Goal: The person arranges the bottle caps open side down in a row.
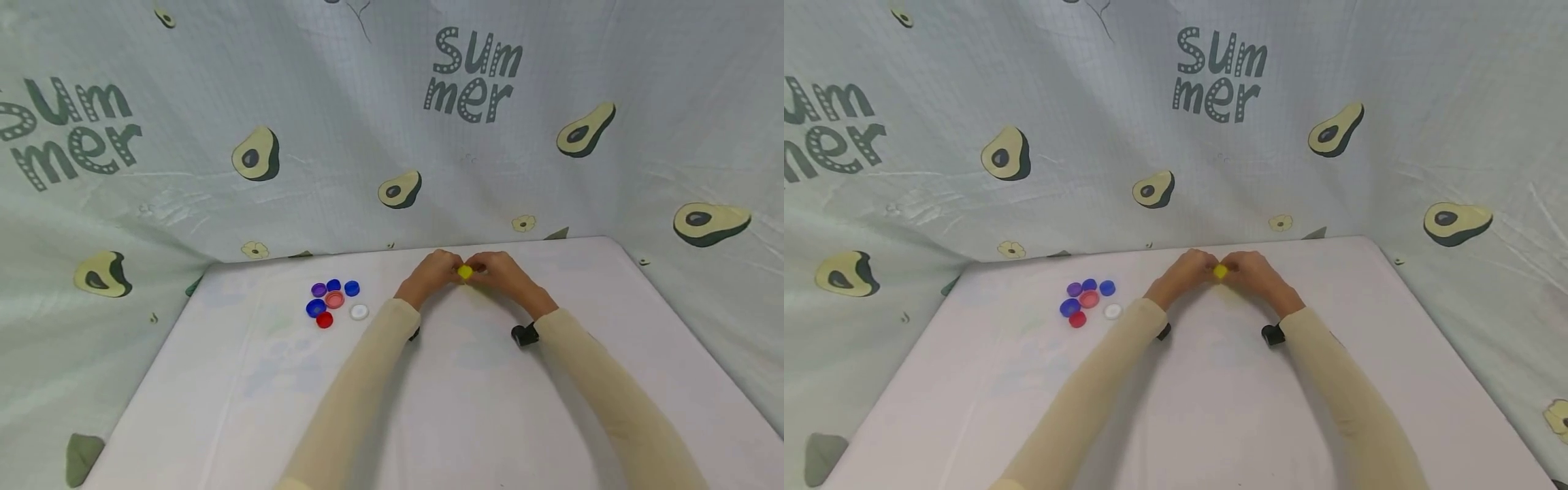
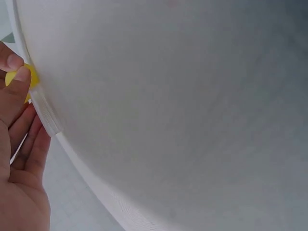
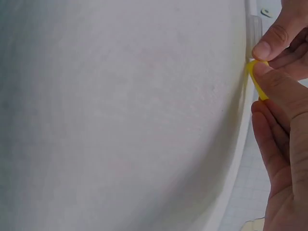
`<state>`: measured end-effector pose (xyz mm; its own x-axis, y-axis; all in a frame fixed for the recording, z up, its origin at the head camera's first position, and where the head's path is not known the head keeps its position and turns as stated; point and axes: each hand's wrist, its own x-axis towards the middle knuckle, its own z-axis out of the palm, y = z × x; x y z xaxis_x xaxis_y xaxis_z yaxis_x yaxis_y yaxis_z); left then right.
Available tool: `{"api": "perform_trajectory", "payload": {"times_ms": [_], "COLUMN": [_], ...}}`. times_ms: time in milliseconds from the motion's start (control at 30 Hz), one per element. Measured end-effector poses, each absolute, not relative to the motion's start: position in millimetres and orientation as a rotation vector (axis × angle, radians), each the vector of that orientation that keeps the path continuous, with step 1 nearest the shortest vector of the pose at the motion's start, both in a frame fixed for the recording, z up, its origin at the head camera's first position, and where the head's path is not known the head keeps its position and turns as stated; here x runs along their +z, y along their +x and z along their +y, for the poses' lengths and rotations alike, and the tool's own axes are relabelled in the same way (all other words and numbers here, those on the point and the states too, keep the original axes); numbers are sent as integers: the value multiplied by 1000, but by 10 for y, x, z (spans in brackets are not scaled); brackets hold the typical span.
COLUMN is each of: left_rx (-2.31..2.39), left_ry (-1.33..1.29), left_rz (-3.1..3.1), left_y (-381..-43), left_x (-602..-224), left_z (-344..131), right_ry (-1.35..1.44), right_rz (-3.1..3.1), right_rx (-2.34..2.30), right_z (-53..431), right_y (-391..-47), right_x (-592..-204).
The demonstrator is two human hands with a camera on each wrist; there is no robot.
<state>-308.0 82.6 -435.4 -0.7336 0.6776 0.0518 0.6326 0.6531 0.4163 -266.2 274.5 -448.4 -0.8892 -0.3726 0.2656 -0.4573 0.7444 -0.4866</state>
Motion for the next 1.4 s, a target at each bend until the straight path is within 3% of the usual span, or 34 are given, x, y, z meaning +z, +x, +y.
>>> {"api": "perform_trajectory", "payload": {"times_ms": [733, 1100, 1400], "left_rx": [621, 703, 688], "left_ry": [987, 1035, 905], "left_rz": [2724, 2769, 2765], "left_y": [-3079, -2799, -2486], "left_x": [-4229, -3919, -3917], "left_z": [701, -408, -1219], "right_ry": [514, 741, 935], "right_rz": [-2956, -2876, -2876], "right_rx": [870, 1042, 1232], "right_z": [2696, 2168, 1453], "right_y": [-2708, -2312, -2321], "right_x": [-4378, -4284, -4433]}}
